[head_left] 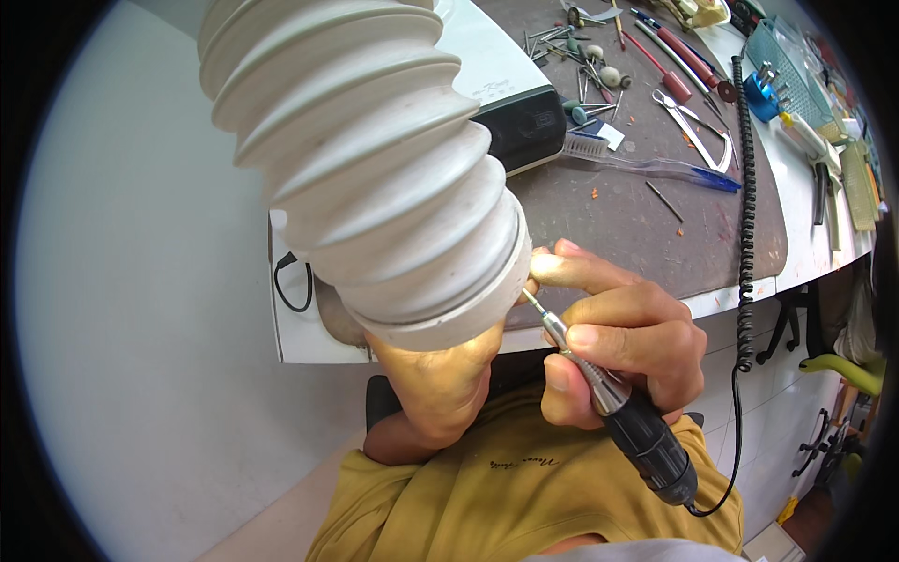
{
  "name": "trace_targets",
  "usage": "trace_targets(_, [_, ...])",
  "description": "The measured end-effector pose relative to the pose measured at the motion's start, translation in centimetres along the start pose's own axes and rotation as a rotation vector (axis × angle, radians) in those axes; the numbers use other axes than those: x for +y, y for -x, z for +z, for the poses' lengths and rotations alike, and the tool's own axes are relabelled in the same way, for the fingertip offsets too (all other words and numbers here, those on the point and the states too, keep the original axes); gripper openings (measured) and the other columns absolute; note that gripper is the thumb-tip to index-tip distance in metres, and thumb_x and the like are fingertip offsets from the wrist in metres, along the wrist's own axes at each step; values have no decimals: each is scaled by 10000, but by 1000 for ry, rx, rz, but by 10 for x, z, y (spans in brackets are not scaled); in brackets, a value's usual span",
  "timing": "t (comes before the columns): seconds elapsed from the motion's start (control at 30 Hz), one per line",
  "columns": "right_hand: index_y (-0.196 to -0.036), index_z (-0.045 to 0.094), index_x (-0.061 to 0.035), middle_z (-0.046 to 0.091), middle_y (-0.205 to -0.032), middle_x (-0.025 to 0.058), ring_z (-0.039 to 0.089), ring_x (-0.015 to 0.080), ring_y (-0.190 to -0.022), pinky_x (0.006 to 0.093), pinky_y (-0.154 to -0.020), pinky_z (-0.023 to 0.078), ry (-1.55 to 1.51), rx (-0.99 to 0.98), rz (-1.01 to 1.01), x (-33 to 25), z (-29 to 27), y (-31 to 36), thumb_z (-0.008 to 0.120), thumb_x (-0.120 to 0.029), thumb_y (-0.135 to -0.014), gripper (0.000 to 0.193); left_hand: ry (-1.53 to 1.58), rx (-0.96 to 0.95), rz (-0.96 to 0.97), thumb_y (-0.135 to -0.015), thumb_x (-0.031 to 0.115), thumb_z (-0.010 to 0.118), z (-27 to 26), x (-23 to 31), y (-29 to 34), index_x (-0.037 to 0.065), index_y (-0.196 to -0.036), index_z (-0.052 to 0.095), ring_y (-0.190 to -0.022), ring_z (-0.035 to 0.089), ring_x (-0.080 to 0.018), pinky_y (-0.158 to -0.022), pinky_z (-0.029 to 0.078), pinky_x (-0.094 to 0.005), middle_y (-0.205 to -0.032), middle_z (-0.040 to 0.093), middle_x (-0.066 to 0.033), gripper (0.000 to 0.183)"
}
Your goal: The person uses a rotary handpiece to grind and shape a small dental appliance. They repeatedly adjust the flexible extraction arm for better access and lighting, switch between different rotary bits, and inspect the workpiece. At the end, they measure the appliance with calipers.
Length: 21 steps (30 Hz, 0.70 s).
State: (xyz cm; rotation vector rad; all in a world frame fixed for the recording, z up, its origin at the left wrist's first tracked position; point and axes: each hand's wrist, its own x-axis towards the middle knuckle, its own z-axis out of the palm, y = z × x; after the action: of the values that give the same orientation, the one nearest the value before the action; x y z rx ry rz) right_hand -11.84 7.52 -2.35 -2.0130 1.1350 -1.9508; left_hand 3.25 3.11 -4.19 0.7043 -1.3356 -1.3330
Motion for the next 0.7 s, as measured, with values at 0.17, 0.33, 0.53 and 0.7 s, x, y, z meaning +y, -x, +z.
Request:
trace_targets(0.17, [-951, 610, 7, 652, -767, 139, 718, 383, -900, 505, -841, 589, 16, 45, 15, -2, 4, -2, 773, -79, -788, 246, 154, -8, -15, -904, 21, 583, 7, 7, -3, -26, -1188, 531, -1060, 617, -253, -913, 537, -401, -1129, 602, -153, 292])
trace_targets(0.33, [-910, 628, 11, 664, -774, 139, 724, 367, -892, 484, -823, 602, 37, 73, 9, -1, 6, -4, 788, -75, -778, 225, 114, -13, -14, -904, 33, 584, 8, 10, -4, -27, -1187, 531, -1041, 618, -245, -894, 539, -382, -1122, 605, -154, 294])
trace_targets(0.53, [-958, 587, 6, 640, -741, 142, 723, 384, -833, 519, -814, 591, 48, 7, -14, 0, 1, -3, 762, -97, -789, 265, 105, 53, -12, -909, 37, 582, 8, 7, -2, -24, -1205, 526, -1038, 621, -235, -871, 547, -363, -1133, 603, -157, 308])
trace_targets(0.7, [-908, 627, 15, 668, -775, 140, 727, 359, -882, 477, -811, 608, 51, 84, -2, -1, 8, -5, 784, -83, -785, 222, 156, 120, -58, -910, 35, 580, 13, 9, -2, -22, -1214, 522, -1047, 620, -233, -878, 550, -366, -1140, 596, -155, 315])
